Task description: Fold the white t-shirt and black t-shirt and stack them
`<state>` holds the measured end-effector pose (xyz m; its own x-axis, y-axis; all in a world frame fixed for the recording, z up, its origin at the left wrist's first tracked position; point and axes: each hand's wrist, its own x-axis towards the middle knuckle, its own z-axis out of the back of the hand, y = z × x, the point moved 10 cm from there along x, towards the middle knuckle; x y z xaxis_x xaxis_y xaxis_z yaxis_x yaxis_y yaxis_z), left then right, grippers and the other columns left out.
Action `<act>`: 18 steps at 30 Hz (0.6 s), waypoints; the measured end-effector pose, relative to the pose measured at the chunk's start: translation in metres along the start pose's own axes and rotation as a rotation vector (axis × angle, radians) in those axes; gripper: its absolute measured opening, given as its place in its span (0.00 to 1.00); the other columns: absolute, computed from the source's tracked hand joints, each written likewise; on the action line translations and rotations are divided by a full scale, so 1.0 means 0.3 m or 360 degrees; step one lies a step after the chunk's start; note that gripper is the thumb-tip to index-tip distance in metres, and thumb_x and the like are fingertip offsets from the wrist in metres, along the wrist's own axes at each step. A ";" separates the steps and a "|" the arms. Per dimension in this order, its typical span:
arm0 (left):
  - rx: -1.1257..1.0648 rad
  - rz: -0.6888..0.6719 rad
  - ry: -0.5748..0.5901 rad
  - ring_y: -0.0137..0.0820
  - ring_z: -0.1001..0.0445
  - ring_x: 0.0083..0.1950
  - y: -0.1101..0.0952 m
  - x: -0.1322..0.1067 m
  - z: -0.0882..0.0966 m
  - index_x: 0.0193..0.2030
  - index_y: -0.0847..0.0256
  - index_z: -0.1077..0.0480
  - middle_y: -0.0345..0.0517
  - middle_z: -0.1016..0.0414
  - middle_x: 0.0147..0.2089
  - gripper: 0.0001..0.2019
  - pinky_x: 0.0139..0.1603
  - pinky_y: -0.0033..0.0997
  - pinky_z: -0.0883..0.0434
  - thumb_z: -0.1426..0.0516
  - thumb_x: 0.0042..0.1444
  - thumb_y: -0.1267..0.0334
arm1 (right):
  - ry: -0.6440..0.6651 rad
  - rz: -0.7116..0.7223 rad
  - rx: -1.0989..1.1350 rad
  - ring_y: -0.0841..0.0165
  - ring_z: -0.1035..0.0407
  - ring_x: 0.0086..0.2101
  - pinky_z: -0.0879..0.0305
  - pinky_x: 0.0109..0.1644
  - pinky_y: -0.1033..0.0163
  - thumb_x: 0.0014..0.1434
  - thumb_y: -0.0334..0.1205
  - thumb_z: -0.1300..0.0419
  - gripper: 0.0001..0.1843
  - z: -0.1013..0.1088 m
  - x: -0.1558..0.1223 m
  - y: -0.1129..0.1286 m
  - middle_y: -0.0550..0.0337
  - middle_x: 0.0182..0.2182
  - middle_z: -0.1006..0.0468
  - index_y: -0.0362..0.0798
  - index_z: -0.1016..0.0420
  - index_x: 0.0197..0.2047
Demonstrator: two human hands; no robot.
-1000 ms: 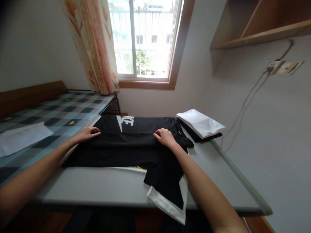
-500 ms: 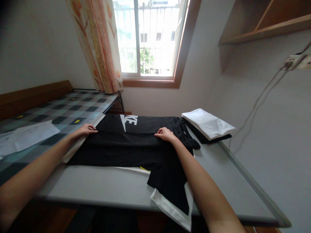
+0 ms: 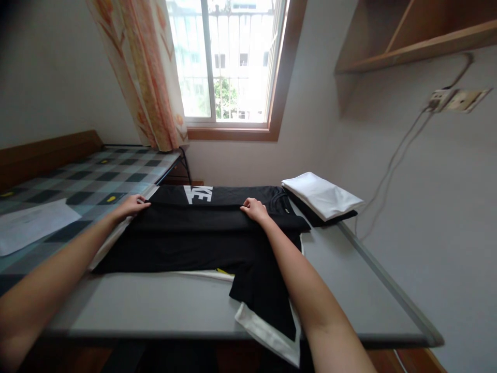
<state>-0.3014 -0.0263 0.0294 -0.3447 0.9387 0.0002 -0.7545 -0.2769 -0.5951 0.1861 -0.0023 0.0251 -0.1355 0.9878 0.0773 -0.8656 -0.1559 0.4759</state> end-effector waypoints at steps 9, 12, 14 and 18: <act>0.0378 -0.0155 -0.0164 0.37 0.24 0.36 0.008 0.013 -0.033 0.42 0.61 0.30 0.49 0.23 0.37 0.17 0.31 0.28 0.33 0.44 0.50 0.52 | -0.0199 0.0173 -0.0212 0.62 0.29 0.43 0.40 0.47 0.59 0.62 0.48 0.42 0.12 0.044 -0.046 0.026 0.55 0.41 0.21 0.50 0.25 0.41; 0.0448 -0.0152 -0.0197 0.38 0.23 0.38 -0.001 -0.013 -0.036 0.43 0.60 0.30 0.50 0.22 0.40 0.17 0.32 0.29 0.33 0.46 0.52 0.51 | -0.0282 0.0156 -0.0267 0.62 0.29 0.43 0.40 0.47 0.59 0.63 0.48 0.44 0.12 0.111 -0.079 -0.027 0.55 0.41 0.21 0.50 0.23 0.40; 0.0450 -0.0131 -0.0221 0.39 0.22 0.40 -0.005 -0.030 -0.034 0.43 0.60 0.30 0.50 0.21 0.41 0.16 0.33 0.29 0.33 0.46 0.53 0.52 | -0.0335 0.0077 -0.0335 0.62 0.29 0.43 0.40 0.47 0.59 0.63 0.46 0.45 0.12 0.172 -0.106 -0.096 0.55 0.41 0.21 0.50 0.23 0.40; 0.0325 -0.0084 -0.0295 0.39 0.23 0.40 0.012 -0.040 -0.023 0.44 0.61 0.29 0.51 0.21 0.40 0.19 0.33 0.30 0.32 0.45 0.51 0.51 | -0.0357 -0.0147 -0.0505 0.59 0.28 0.44 0.38 0.45 0.58 0.63 0.48 0.46 0.15 0.286 -0.160 -0.263 0.52 0.42 0.21 0.49 0.22 0.39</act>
<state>-0.2961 -0.0372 0.0216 -0.3843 0.9045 0.1852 -0.8644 -0.2820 -0.4162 0.3022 -0.0377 0.0589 0.0284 0.9671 0.2529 -0.9799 -0.0231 0.1982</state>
